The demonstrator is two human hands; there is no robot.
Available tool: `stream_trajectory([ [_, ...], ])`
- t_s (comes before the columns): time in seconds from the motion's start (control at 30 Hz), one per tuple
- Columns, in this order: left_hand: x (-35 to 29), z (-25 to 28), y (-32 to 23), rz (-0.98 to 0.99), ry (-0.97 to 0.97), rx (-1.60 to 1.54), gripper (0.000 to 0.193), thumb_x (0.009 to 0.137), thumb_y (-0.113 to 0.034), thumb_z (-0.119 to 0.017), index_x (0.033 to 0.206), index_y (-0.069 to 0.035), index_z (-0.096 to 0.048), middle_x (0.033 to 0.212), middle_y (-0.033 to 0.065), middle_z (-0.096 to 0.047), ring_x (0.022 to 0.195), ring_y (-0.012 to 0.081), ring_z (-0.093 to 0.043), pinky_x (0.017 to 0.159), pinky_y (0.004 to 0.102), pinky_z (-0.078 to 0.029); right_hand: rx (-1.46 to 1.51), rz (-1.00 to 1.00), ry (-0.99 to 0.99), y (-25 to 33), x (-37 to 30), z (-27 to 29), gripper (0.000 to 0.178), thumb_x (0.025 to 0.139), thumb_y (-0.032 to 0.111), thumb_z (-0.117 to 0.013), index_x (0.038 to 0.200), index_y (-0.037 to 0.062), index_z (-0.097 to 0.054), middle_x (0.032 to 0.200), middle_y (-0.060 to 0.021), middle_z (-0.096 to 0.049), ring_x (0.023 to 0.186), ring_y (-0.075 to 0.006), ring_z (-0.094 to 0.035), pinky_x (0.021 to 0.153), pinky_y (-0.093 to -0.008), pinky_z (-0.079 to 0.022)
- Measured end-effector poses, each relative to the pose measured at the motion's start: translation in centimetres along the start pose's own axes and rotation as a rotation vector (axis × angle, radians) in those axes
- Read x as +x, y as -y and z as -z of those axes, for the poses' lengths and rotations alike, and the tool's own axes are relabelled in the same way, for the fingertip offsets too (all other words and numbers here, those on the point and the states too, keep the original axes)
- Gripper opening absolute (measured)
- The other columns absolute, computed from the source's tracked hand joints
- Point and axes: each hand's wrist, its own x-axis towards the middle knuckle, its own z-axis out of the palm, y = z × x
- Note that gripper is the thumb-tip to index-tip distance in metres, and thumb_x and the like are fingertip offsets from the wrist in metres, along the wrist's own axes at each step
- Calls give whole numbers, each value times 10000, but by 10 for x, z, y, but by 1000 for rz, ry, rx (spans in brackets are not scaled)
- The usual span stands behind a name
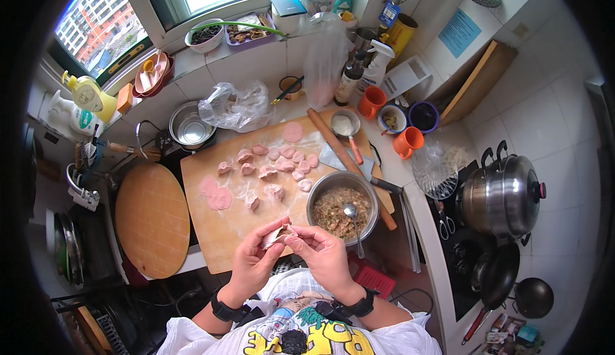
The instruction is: The person is filling and folding pink dumpling wrappers with a meat and vegetable mixture.
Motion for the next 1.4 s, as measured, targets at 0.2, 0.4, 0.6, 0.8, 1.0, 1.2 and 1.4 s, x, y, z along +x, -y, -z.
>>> stream_trajectory([
  [0.2, 0, -1, 11, -84, -49, -127, 326, 958, -9, -529, 1257, -12, -398, 1382, 178, -460, 1252, 206, -501, 1045, 312, -423, -555, 403, -59, 5, 1, -6, 164, 855, 56, -712, 1005, -8, -701, 948, -55, -677, 830, -109, -628, 755, -237, -503],
  [0.4, -2, 6, 9, -178, -108, -29, 232, 949, -4, -547, 1159, -27, -452, 1201, 119, -511, 1201, 187, -524, 1001, 303, -447, -471, 457, 0, 4, 5, -16, 286, 817, 57, -752, 1085, -2, -675, 1013, -47, -610, 872, -96, -588, 774, -233, -492],
  [0.6, -3, 9, 1, -136, -82, -136, 228, 938, -2, -576, 1150, -6, -494, 1203, 120, -538, 1103, 159, -569, 938, 272, -474, -215, 275, 141, 2, 13, -8, 364, 823, 74, -750, 1164, 9, -640, 1074, -54, -550, 890, -89, -557, 770, -224, -488],
  [0.8, -1, 12, -1, -68, -86, -221, 219, 946, -4, -560, 1158, 16, -507, 1285, 175, -536, 1120, 171, -578, 958, 291, -494, -488, 439, 82, 13, 11, -18, 251, 813, 68, -749, 1060, 56, -709, 950, -50, -601, 802, -120, -598, 710, -240, -496],
  [1.0, 0, 11, -11, -36, -34, -207, 241, 954, 8, -531, 1187, 26, -473, 1333, 190, -494, 1187, 203, -546, 1018, 320, -469, -691, 573, -26, 12, 14, -20, 172, 792, 33, -750, 962, 45, -735, 877, -59, -631, 773, -145, -616, 673, -252, -488],
  [1.2, -3, 14, -13, -50, 2, -142, 300, 954, 21, -521, 1235, 22, -417, 1369, 193, -458, 1233, 204, -512, 1039, 317, -442, -613, 537, -14, 19, 15, -26, 164, 782, 10, -754, 943, 32, -734, 864, -57, -622, 769, -145, -601, 674, -254, -473],
  [1.4, -2, 15, -24, 10, 61, -139, 332, 952, 28, -517, 1259, 21, -389, 1401, 196, -427, 1239, 205, -511, 1029, 315, -447, -726, 611, 27, 18, 18, -18, 185, 766, 29, -768, 948, 41, -735, 874, -58, -624, 738, -154, -617, 651, -250, -498],
])
